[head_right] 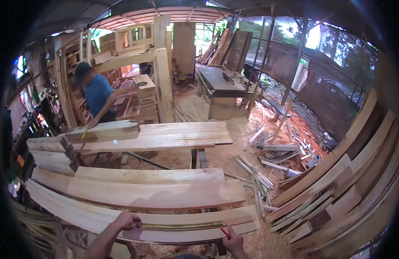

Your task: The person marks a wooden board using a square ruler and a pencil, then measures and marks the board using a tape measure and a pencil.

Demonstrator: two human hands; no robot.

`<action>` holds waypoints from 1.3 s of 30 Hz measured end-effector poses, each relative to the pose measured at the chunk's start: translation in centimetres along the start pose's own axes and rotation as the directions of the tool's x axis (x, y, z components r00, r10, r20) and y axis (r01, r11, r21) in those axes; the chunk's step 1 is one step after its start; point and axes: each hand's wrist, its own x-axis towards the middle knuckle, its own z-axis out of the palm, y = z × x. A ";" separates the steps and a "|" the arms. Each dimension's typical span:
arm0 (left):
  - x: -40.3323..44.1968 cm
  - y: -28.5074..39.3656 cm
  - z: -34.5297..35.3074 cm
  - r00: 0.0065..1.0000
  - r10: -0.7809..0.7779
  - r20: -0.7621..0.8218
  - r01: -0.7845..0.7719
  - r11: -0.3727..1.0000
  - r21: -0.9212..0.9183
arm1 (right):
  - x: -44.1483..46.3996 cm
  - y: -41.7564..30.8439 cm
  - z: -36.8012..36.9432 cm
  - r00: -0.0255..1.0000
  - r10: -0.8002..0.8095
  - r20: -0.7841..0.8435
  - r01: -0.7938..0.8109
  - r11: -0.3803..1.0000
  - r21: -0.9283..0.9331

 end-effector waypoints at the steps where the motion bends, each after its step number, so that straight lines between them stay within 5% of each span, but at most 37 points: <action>1: -0.1 0.2 -0.3 1.000 0.014 0.007 -0.014 1.000 0.007 | 0.0 0.3 0.2 1.000 -0.022 -0.017 0.022 1.000 0.017; 39: 0.1 -0.3 0.3 1.000 0.014 -0.007 -0.014 1.000 -0.014 | 0.0 0.6 0.4 0.993 -0.102 -0.065 0.104 0.994 0.027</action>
